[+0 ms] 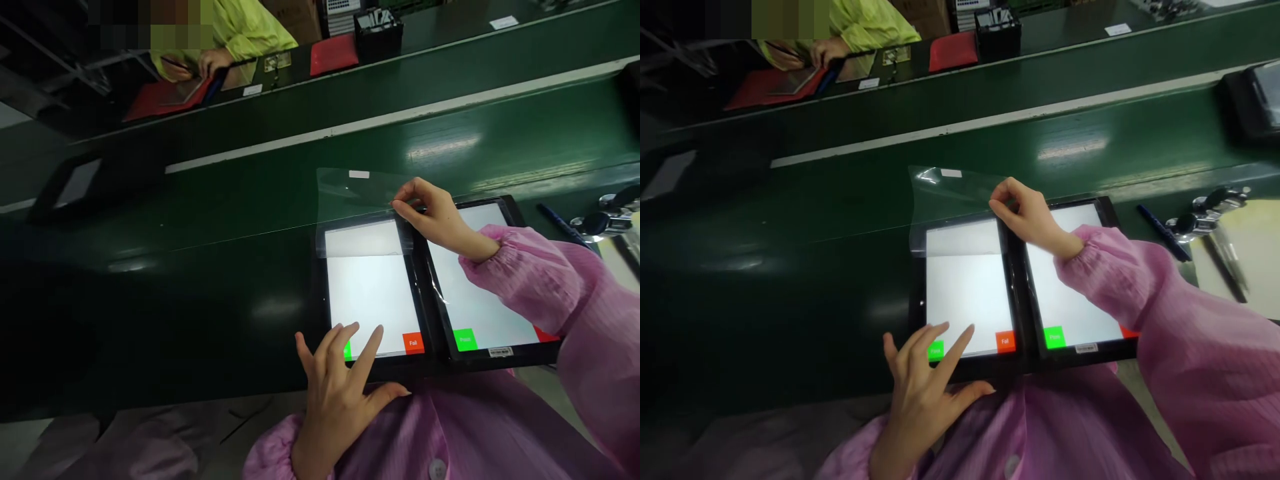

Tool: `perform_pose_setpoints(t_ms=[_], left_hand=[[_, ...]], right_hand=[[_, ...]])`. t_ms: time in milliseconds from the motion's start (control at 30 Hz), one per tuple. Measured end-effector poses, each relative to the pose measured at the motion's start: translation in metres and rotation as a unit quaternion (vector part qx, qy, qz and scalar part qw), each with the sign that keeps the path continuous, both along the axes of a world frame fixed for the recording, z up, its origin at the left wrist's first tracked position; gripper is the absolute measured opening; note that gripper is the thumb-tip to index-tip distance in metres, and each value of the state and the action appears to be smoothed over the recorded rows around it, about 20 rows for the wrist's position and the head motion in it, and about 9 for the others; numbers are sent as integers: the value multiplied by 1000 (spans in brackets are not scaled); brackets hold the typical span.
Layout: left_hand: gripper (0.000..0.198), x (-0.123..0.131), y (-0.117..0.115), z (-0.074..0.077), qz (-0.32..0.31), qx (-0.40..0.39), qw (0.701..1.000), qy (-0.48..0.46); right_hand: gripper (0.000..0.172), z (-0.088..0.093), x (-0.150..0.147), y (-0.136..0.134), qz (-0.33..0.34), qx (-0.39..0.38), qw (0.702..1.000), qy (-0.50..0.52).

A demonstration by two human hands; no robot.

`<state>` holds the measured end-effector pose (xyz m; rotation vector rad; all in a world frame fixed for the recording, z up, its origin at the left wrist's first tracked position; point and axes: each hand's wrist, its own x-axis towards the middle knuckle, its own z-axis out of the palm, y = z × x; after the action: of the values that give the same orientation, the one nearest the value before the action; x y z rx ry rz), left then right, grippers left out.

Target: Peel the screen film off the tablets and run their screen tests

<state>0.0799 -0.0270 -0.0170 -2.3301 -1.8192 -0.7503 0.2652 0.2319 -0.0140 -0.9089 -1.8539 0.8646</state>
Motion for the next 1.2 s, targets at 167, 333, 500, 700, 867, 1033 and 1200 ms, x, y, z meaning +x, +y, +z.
perform_pose_setpoints(t_ms=[167, 333, 500, 700, 867, 1033, 1200], left_hand=[[84, 11, 22, 5, -14, -36, 998, 48], [92, 28, 5, 13, -40, -68, 996, 45], [15, 39, -33, 15, -114, -23, 984, -133], [29, -1, -36, 34, -113, -78, 983, -122], [20, -27, -30, 35, -30, -62, 995, -75], [33, -37, -35, 19, 66, -61, 994, -66], [62, -36, -41, 11, 107, -61, 988, -93]], right_hand=[[17, 0, 1, -1, 14, 2, 1000, -7], [16, 4, 2, -5, 17, -6, 999, -36], [14, 11, 2, -11, -9, -31, 996, -77], [21, 14, 6, -13, -13, -36, 997, -61], [30, 15, 10, -10, 2, -37, 998, -44], [38, 24, 10, -10, 17, -21, 1000, 0], [20, 54, 20, -44, 118, -48, 987, -98]])
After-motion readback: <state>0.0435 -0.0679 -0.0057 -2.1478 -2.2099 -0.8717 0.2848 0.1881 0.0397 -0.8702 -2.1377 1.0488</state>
